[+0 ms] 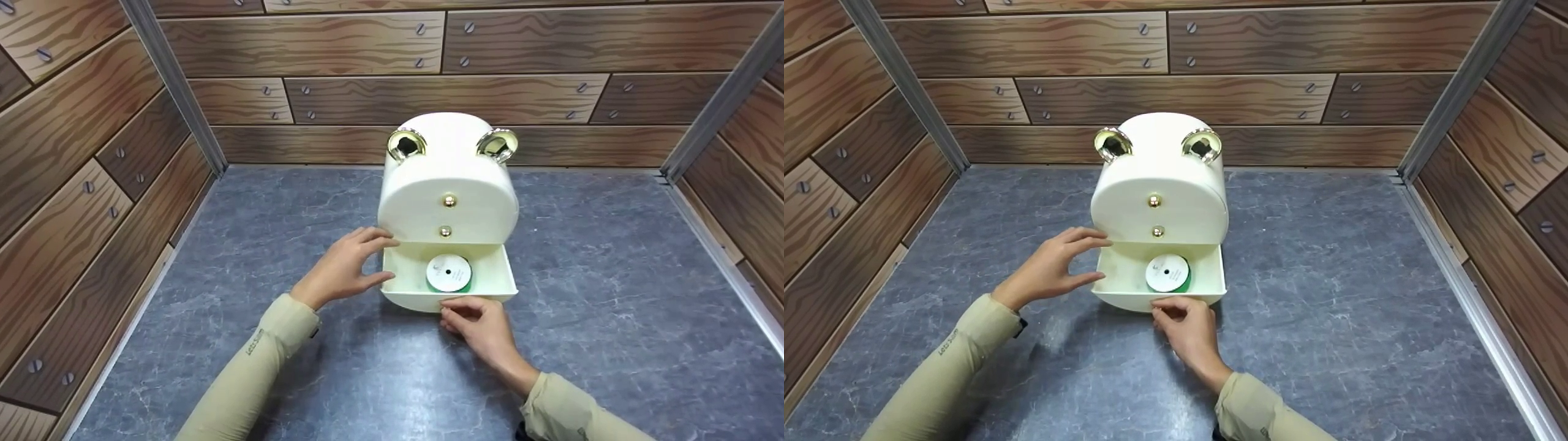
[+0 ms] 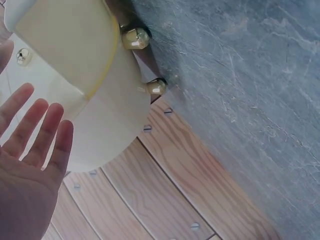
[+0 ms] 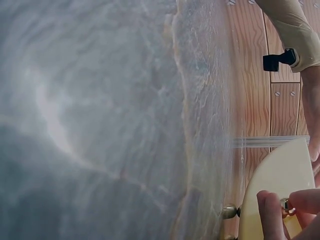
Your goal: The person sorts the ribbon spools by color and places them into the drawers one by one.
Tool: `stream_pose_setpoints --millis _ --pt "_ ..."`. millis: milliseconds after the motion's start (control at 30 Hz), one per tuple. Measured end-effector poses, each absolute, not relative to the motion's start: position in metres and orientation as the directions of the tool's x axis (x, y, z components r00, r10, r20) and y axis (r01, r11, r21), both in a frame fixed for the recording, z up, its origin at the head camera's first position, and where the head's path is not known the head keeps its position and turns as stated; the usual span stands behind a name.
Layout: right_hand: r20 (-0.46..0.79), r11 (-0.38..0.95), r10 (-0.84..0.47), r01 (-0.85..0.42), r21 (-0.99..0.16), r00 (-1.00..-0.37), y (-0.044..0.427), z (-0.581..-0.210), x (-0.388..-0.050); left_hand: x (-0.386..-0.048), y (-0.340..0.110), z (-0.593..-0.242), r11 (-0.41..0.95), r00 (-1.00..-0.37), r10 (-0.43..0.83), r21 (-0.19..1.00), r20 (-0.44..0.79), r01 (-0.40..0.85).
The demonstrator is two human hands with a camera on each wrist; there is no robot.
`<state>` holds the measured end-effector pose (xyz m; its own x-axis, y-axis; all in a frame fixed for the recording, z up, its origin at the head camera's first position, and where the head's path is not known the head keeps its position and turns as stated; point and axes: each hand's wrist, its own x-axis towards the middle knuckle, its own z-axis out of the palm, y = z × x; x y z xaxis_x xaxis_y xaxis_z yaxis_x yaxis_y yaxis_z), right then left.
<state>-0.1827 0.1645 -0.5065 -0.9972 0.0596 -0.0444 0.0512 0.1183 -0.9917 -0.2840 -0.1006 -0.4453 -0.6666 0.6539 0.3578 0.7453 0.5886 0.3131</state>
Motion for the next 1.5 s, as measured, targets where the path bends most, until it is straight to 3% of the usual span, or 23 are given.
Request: stream_pose_setpoints --millis 333,467,600,833,1500 --pt "-0.046 0.115 0.069 0.054 -0.992 -0.997 0.166 -0.505 -0.181 -0.3 -0.097 -0.43 0.557 -0.547 0.519 0.225 0.657 0.799" --pt "-0.04 0.118 0.077 0.049 -0.992 -0.996 0.167 -0.505 -0.18 -0.318 -0.092 -0.418 0.546 -0.567 0.403 0.309 0.718 0.779" --pt "-0.04 0.122 0.076 0.049 -0.991 -0.996 0.167 -0.506 -0.18 -0.336 -0.085 -0.406 0.493 -0.625 0.346 0.431 0.7 0.756" --pt "-0.037 0.116 0.073 0.045 -0.992 -0.997 0.166 -0.506 -0.18 -0.352 -0.066 -0.387 0.378 -0.729 0.354 0.623 0.586 0.685" --pt "-0.026 0.127 0.067 0.034 -0.991 -0.997 0.164 -0.506 -0.182 -0.366 -0.057 -0.384 0.27 -0.74 0.374 0.698 0.559 0.664"
